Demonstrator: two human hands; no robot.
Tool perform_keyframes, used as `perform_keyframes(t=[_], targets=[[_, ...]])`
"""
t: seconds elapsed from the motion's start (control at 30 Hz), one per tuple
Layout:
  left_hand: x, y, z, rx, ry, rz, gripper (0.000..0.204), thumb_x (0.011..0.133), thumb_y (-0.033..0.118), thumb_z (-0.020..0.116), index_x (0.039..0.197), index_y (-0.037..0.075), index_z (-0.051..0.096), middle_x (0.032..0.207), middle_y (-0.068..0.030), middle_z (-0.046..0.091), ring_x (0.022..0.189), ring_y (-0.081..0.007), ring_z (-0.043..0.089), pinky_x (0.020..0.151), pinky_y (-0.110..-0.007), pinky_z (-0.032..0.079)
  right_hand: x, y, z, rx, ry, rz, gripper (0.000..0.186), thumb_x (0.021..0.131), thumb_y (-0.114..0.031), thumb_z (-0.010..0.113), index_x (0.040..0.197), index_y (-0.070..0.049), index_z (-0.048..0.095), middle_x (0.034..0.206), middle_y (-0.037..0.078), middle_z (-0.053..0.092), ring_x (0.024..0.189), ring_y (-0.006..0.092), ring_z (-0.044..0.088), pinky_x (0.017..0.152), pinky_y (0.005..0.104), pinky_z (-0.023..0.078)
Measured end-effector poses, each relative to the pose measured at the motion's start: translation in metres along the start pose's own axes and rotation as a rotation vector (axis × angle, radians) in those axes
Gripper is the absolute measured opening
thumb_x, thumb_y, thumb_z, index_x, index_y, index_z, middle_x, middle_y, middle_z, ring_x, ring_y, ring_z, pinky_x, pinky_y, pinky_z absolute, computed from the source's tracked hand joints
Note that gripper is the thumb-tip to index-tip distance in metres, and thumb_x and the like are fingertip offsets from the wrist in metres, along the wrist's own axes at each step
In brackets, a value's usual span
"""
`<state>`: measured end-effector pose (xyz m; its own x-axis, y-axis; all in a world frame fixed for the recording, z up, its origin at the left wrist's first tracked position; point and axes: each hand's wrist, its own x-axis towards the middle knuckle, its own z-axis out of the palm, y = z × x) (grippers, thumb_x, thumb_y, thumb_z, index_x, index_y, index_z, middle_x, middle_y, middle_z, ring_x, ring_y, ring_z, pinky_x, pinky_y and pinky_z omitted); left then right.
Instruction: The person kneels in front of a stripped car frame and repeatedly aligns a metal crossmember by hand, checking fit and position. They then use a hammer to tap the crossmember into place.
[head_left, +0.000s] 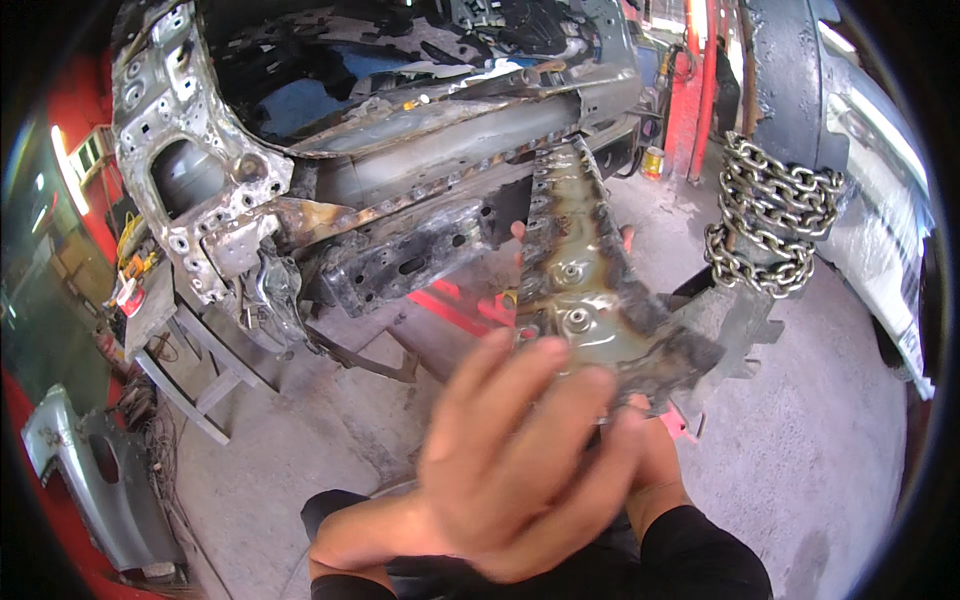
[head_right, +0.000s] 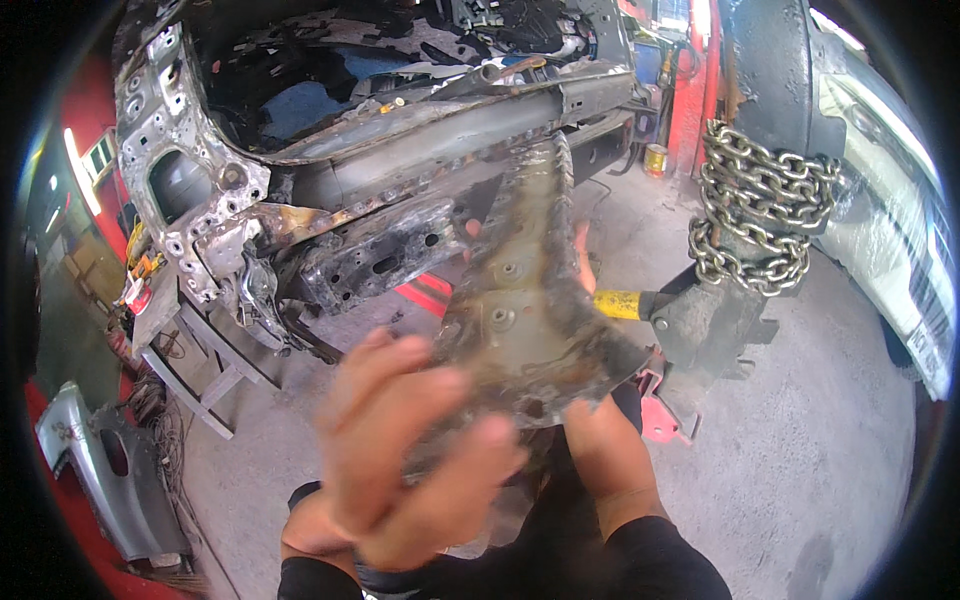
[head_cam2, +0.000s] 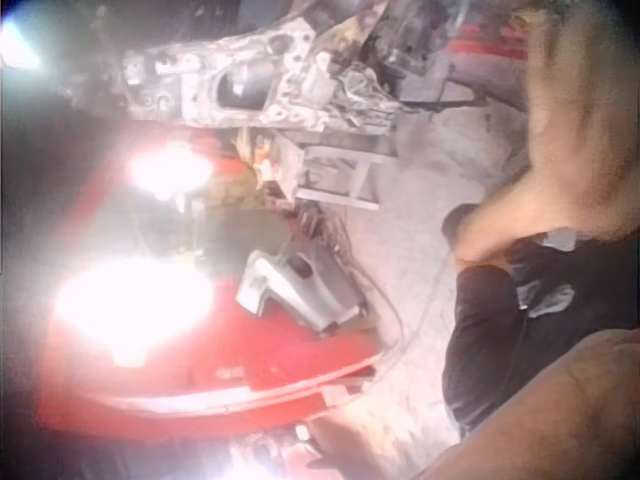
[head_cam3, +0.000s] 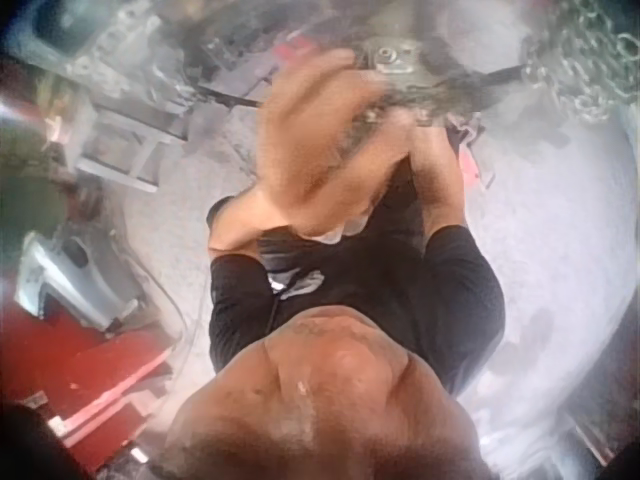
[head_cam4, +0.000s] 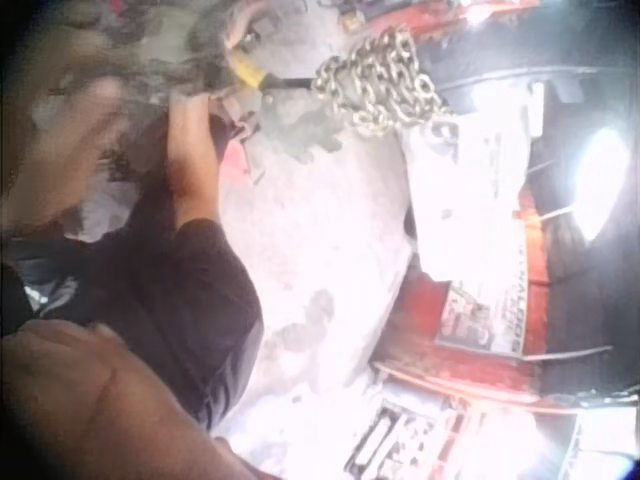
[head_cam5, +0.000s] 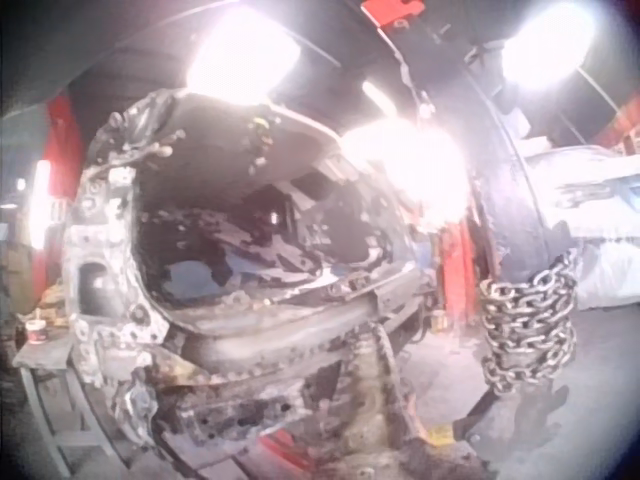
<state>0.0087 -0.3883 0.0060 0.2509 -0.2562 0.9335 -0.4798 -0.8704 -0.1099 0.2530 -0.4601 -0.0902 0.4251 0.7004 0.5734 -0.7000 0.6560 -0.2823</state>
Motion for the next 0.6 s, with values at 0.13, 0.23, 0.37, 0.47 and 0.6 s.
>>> perform_keyframes(t=[0.13, 0.23, 0.37, 0.47, 0.6], targets=[[-0.032, -0.014, -0.03, -0.015, 0.076, -0.254, 0.034, 0.09, 0.023, 0.078, 0.118, 0.009, 0.067, 0.12, -0.0212, 0.061, 0.115, -0.0409, 0.062, 0.101, -0.056, 0.05, 0.01, -0.009, -0.021, 0.019, 0.039, 0.068, 0.121, 0.08, -0.082, 0.066, 0.166, -0.011, 0.017, 0.164, 0.03, 0.027, 0.135, 0.0498, 0.049, 0.1, 0.0717, 0.052], [-0.042, -0.03, -0.033, -0.082, 0.095, -0.252, 0.036, 0.078, 0.008, 0.079, 0.112, 0.0, 0.071, 0.119, -0.0258, 0.063, 0.107, -0.0422, 0.065, 0.091, -0.054, 0.055, 0.001, -0.003, -0.001, 0.045, 0.121, 0.073, 0.115, 0.081, -0.082, 0.064, 0.165, -0.015, 0.022, 0.16, 0.03, 0.032, 0.131, 0.0493, 0.052, 0.095, 0.0709, 0.055], [-0.053, -0.036, -0.025, -0.185, 0.116, -0.244, 0.031, 0.081, 0.008, 0.075, 0.109, -0.004, 0.071, 0.115, -0.0256, 0.065, 0.104, -0.0425, 0.065, 0.09, -0.052, 0.055, -0.002, 0.004, -0.008, -0.053, 0.091, 0.064, 0.104, 0.085, -0.085, 0.055, 0.162, -0.019, 0.031, 0.152, 0.03, 0.044, 0.127, 0.0485, 0.056, 0.091, 0.0702, 0.056], [-0.058, -0.037, -0.029, -0.214, 0.124, -0.254, 0.028, 0.083, 0.01, 0.073, 0.108, -0.004, 0.071, 0.11, -0.0253, 0.067, 0.101, -0.0424, 0.066, 0.09, -0.052, 0.055, 0.004, 0.022, 0.014, 0.024, 0.038, 0.086, 0.091, 0.095, -0.083, 0.04, 0.156, -0.016, 0.042, 0.145, 0.03, 0.052, 0.127, 0.0492, 0.057, 0.094, 0.0708, 0.054], [-0.056, -0.033, -0.03, -0.27, 0.133, -0.219, 0.027, 0.083, 0.009, 0.071, 0.107, -0.005, 0.072, 0.107, -0.0246, 0.068, 0.098, -0.0428, 0.067, 0.089, -0.054, 0.055, 0.005, 0.008, 0.001, -0.213, 0.077, 0.067, 0.097, 0.09, -0.087, 0.043, 0.159, -0.019, 0.038, 0.143, 0.029, 0.053, 0.121, 0.0457, 0.061, 0.09, 0.0647, 0.057]])
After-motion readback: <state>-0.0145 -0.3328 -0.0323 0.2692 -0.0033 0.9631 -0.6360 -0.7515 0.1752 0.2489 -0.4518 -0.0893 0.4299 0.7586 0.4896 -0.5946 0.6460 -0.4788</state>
